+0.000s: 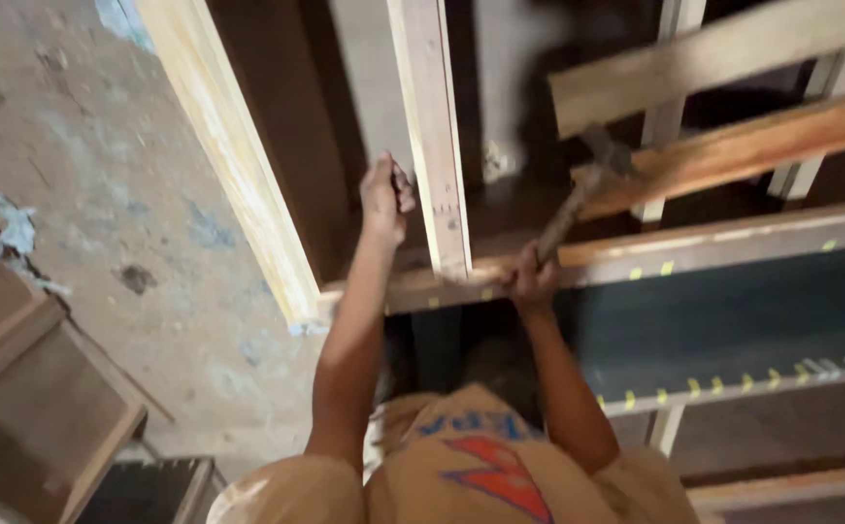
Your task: The person uses a hammer to drive nails into wooden cabinet frames, holding nails by hand and hammering them into joints and supports.
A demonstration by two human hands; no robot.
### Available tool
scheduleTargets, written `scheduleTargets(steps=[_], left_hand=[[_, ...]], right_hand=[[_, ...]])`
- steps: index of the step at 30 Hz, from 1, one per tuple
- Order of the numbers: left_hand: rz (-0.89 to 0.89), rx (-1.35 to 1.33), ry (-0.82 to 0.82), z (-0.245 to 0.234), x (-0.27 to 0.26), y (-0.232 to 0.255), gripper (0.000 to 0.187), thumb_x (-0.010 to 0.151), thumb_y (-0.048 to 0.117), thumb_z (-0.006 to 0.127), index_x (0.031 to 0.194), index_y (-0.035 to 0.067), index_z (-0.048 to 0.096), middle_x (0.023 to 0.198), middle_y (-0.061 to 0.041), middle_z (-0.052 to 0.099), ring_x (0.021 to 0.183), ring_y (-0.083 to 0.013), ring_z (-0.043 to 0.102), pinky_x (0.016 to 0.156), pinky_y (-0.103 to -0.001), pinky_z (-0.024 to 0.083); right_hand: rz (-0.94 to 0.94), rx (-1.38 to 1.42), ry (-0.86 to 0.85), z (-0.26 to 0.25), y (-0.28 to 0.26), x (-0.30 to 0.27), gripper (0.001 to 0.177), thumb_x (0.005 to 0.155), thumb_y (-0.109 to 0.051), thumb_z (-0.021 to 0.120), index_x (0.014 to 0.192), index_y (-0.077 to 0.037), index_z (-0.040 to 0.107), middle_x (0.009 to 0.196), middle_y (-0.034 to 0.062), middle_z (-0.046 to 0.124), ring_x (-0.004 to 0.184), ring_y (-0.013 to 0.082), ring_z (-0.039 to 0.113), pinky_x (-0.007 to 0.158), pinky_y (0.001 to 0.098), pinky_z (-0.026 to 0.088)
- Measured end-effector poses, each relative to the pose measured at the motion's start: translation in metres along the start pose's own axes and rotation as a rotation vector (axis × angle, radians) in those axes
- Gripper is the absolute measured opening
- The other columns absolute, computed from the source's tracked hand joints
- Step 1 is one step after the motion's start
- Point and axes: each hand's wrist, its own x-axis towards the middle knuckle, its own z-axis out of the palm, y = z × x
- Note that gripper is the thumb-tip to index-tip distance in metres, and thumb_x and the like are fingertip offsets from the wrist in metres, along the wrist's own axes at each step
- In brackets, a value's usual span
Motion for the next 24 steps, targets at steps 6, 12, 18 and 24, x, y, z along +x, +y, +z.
scheduleTargets(steps=[6,12,18,24], left_hand=[[0.099,0.375,0.101,0.001,-0.001,-0.019,0.056,0.107,0.060,0.048,0.085,0.009,0.053,0.071,0.002,0.048,0.061,-0.0117,0.044,0.053,-0.029,0.037],[0.466,0.851,0.024,0.026,-0.001,-0.013,0.086,0.095,0.075,0.049,0.116,-0.008,0.062,0.103,-0.012,0.067,0.100,-0.0247,0.064,0.089,-0.042,0.052],[0.420,0.910,0.088,0.051,-0.015,-0.009,0.087,0.084,0.079,0.053,0.106,-0.003,0.072,0.090,-0.013,0.076,0.089,-0.0222,0.071,0.086,-0.038,0.055],[0.429,0.915,0.175,0.060,-0.019,-0.019,0.082,0.086,0.074,0.056,0.098,-0.005,0.072,0.086,-0.016,0.076,0.085,-0.0247,0.073,0.085,-0.038,0.058]], right_hand=[[-0.307,-0.556,-0.033,-0.017,-0.022,-0.056,0.033,0.101,-0.036,0.061,0.110,-0.004,0.061,0.078,0.0088,0.067,0.068,0.0178,0.067,0.066,0.0338,0.056],[0.148,-0.699,-0.455,-0.012,-0.044,-0.132,0.044,0.090,-0.042,0.073,0.106,-0.003,0.063,0.076,0.0178,0.071,0.068,0.0329,0.073,0.061,0.0429,0.057],[0.080,-0.799,-0.462,0.030,-0.012,-0.159,0.042,0.095,-0.041,0.069,0.114,-0.004,0.063,0.085,0.0249,0.071,0.082,0.0456,0.070,0.065,0.0503,0.055],[0.212,-0.748,-0.438,0.045,0.015,-0.174,0.043,0.094,-0.039,0.069,0.116,-0.003,0.062,0.082,0.0258,0.070,0.082,0.0456,0.070,0.065,0.0500,0.055]])
